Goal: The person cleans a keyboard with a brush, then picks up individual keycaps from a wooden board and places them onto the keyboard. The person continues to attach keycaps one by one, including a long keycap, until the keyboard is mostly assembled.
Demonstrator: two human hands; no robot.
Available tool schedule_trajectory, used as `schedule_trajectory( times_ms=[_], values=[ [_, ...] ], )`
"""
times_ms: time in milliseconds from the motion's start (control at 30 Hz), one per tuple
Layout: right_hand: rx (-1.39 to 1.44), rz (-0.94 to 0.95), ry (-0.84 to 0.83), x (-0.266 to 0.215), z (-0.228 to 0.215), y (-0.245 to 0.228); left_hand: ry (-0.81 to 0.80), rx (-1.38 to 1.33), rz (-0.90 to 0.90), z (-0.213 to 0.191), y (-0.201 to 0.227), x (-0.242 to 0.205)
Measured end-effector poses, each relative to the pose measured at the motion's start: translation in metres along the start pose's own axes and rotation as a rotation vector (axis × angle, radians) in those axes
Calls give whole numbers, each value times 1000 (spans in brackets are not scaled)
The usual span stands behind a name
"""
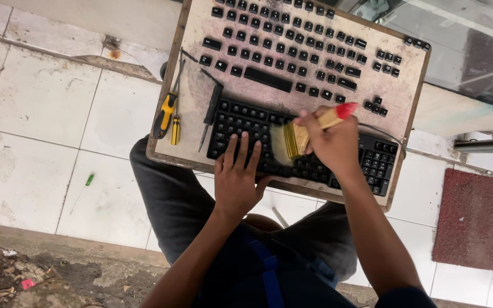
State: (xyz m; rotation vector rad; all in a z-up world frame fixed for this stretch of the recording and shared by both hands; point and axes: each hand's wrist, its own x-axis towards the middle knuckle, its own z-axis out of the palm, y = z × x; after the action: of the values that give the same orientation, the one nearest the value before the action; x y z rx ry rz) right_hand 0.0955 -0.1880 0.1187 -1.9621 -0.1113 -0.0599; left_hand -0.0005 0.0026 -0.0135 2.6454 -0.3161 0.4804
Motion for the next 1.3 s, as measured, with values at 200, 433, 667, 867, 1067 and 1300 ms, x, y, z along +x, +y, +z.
schedule_trajectory(
  times_ms=[200, 433, 667, 867, 1067, 1300],
  values=[
    [-50, 24, -125, 22, -4, -9, 41, -12, 6, 1, 0, 1],
    [-81, -149, -55, 23, 21, -5, 41, -31, -11, -6, -1, 4],
    [-167, -252, -138, 16, 26, -4, -123, -1, 32, -36, -23, 40],
    [-214, -213, -77, -11, 35, 7, -161, -50, 81, -34, -33, 37],
    [-222, -295, 66, -1, 45, 1, -62, -33, 78, -18, -36, 37],
    [-89, -254, -144, -15, 50, -32, 17, -48, 38, -21, -33, 40]
  ],
)
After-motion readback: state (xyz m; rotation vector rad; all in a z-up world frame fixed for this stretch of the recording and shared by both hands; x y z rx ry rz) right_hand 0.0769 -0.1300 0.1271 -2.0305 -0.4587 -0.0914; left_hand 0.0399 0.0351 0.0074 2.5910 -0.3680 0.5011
